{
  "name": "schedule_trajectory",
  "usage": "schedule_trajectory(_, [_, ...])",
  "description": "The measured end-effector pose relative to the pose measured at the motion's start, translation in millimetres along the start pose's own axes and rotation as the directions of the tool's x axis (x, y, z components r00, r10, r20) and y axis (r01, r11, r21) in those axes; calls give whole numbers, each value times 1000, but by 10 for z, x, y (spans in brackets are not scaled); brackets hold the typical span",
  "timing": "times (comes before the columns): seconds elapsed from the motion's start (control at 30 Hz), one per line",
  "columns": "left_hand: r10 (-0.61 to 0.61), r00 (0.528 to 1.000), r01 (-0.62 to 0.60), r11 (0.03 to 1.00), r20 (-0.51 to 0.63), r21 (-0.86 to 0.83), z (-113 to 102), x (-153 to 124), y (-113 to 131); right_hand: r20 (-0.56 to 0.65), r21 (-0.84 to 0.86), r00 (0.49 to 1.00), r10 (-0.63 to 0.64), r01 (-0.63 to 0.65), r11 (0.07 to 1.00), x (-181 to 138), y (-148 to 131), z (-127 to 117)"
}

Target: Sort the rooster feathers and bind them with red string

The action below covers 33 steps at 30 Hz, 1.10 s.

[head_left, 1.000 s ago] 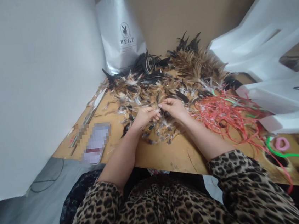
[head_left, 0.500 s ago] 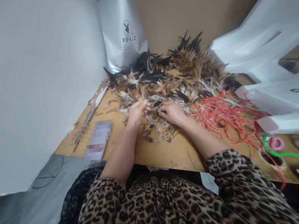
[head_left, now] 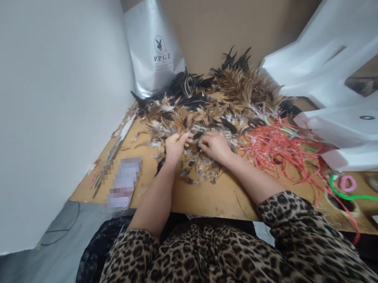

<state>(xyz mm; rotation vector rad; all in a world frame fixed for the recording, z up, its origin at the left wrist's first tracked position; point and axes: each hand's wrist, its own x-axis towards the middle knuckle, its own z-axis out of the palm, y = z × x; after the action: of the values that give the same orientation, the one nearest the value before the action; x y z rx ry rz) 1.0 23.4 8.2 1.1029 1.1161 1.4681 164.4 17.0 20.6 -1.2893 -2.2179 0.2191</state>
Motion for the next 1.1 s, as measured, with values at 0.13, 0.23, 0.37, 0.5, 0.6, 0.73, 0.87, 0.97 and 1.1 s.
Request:
schedule_trajectory(0.13, [-86, 996, 88, 989, 18, -115, -34, 30, 3, -43, 649, 932, 361, -249, 719, 82, 53, -96])
schedule_trajectory(0.23, [-168, 983, 180, 966, 79, -183, -46, 38, -18, 127, 874, 842, 525, -345, 342, 125, 85, -142])
schedule_trajectory(0.37, [-239, 960, 269, 929, 144, -253, -34, 27, -21, 308, 930, 818, 486, -366, 28, 134, 106, -161])
schedule_trajectory(0.5, [-261, 944, 312, 904, 200, -293, -22, 9, 14, 367, 924, 808, 461, -374, -80, 131, 94, -174])
schedule_trajectory(0.6, [-264, 939, 328, 882, 222, -339, -23, 1, 43, 390, 921, 787, 479, -347, -179, 138, 81, -208])
schedule_trajectory(0.73, [-270, 937, 339, 857, 221, -389, -12, -12, 60, 424, 896, 753, 502, -266, -357, 146, 39, -233])
schedule_trajectory(0.87, [-279, 934, 346, 857, 222, -381, 28, -40, 52, 395, 912, 761, 515, -257, -320, 117, -75, -125])
schedule_trajectory(0.97, [-293, 926, 362, 869, 239, -338, 62, -61, 43, 318, 947, 781, 538, -288, -142, 75, -166, 13])
schedule_trajectory(1.1, [-305, 927, 364, 869, 216, -334, 95, -73, 38, 147, 932, 811, 567, -305, 195, 32, -209, 127])
